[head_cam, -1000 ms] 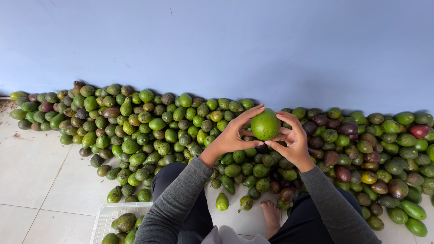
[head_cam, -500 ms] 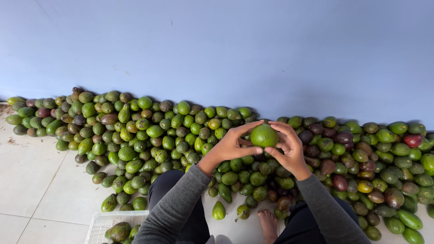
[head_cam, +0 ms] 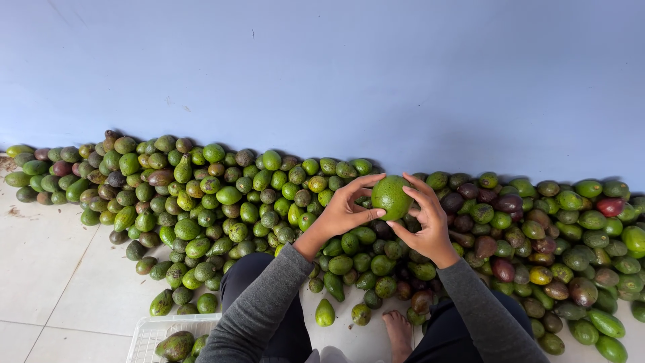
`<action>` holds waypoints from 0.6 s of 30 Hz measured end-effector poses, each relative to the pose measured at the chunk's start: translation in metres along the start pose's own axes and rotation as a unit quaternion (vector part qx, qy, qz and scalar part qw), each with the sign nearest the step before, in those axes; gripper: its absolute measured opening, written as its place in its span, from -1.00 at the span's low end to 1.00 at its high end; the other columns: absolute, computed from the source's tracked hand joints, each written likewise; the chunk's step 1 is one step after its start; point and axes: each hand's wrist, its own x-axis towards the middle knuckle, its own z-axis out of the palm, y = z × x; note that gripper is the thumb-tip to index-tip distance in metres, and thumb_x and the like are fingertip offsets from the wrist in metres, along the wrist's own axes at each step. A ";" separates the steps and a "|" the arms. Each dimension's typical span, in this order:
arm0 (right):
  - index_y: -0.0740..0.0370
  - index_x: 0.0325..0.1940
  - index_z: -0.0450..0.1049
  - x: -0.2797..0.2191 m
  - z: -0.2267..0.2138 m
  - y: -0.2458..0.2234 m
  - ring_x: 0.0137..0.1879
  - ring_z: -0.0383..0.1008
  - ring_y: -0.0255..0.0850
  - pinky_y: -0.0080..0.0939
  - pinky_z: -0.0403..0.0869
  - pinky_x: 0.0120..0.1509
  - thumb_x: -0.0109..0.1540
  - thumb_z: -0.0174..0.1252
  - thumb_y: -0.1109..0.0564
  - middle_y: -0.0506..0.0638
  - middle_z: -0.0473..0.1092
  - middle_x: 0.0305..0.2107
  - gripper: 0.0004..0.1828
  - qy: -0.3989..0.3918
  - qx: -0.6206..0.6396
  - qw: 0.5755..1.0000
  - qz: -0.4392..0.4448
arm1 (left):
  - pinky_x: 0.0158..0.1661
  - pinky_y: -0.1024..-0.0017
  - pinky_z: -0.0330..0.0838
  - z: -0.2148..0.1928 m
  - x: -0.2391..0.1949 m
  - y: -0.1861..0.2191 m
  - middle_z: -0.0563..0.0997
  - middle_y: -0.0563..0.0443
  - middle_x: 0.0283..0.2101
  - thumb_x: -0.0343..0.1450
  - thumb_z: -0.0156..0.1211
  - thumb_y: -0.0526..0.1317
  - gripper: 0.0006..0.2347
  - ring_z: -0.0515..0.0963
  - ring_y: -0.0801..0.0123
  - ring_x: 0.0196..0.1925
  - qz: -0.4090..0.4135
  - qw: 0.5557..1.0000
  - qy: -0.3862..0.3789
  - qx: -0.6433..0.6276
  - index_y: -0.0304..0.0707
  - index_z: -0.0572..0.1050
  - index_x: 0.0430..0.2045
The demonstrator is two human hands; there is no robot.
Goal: Sorting and inspecting avocados from a large pile on the floor into a plastic crate
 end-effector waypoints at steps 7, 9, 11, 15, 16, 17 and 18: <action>0.30 0.53 0.10 -0.010 0.001 0.011 0.32 0.40 0.29 0.07 0.73 0.03 0.25 0.24 0.30 0.28 0.02 0.47 -0.22 0.025 0.068 0.996 0.046 | 0.14 0.04 0.61 0.004 0.000 0.016 0.30 -0.16 0.50 0.22 0.64 -0.36 -0.20 0.29 -0.12 0.50 0.026 0.997 -0.029 0.064 -0.11 0.35 0.43; 0.26 0.49 0.05 -0.011 0.003 0.012 0.07 0.58 0.15 -0.03 0.78 -0.18 0.30 0.10 0.28 0.28 0.04 0.41 -0.32 0.042 0.114 0.990 0.071 | -0.05 0.15 0.74 0.003 -0.001 0.016 0.41 -0.21 0.40 0.29 0.59 -0.35 -0.31 0.52 -0.15 0.29 0.028 0.999 -0.001 0.044 -0.17 0.42 0.37; 0.26 0.46 0.11 -0.015 -0.001 0.025 0.01 0.55 0.04 -0.19 0.72 -0.26 0.22 0.23 0.31 0.21 0.06 0.38 -0.24 0.047 0.077 0.994 0.058 | -0.07 0.17 0.75 0.002 0.000 0.004 0.45 -0.24 0.36 0.31 0.57 -0.35 -0.34 0.56 -0.13 0.23 0.024 0.999 0.006 0.028 -0.20 0.43 0.36; 0.24 0.41 0.24 -0.006 -0.004 0.024 0.18 0.41 0.07 -0.06 0.68 -0.04 0.05 0.48 0.28 0.14 0.01 0.38 -0.11 0.052 0.007 0.999 0.009 | -0.14 0.14 0.77 0.004 -0.002 0.004 0.52 -0.36 0.23 0.42 0.46 -0.30 -0.45 0.63 -0.19 0.11 0.023 0.999 -0.009 0.036 -0.27 0.42 0.35; 0.24 0.41 0.24 -0.007 -0.003 0.019 0.18 0.41 0.07 -0.06 0.68 -0.04 0.05 0.48 0.28 0.14 0.01 0.38 -0.11 0.052 0.008 0.999 0.011 | -0.14 0.14 0.77 0.003 -0.004 -0.005 0.52 -0.36 0.23 0.42 0.46 -0.30 -0.45 0.63 -0.19 0.11 0.021 0.999 -0.009 0.035 -0.27 0.42 0.35; 0.26 0.40 0.25 -0.005 -0.003 0.016 0.26 0.40 0.16 0.04 0.67 0.04 0.06 0.45 0.32 0.19 0.02 0.39 -0.14 0.031 0.041 0.999 0.012 | -0.17 0.15 0.76 0.002 -0.003 -0.014 0.55 -0.36 0.19 0.44 0.44 -0.28 -0.47 0.66 -0.13 0.06 0.020 0.999 -0.011 0.039 -0.27 0.42 0.35; 0.27 0.39 0.25 -0.003 -0.002 0.013 0.34 0.38 0.26 0.15 0.65 0.13 0.07 0.42 0.37 0.24 0.02 0.41 -0.16 0.009 0.074 0.997 0.014 | -0.21 0.17 0.75 0.000 -0.003 -0.022 0.59 -0.36 0.16 0.46 0.41 -0.26 -0.49 0.69 -0.08 0.00 0.019 0.999 -0.012 0.042 -0.28 0.42 0.35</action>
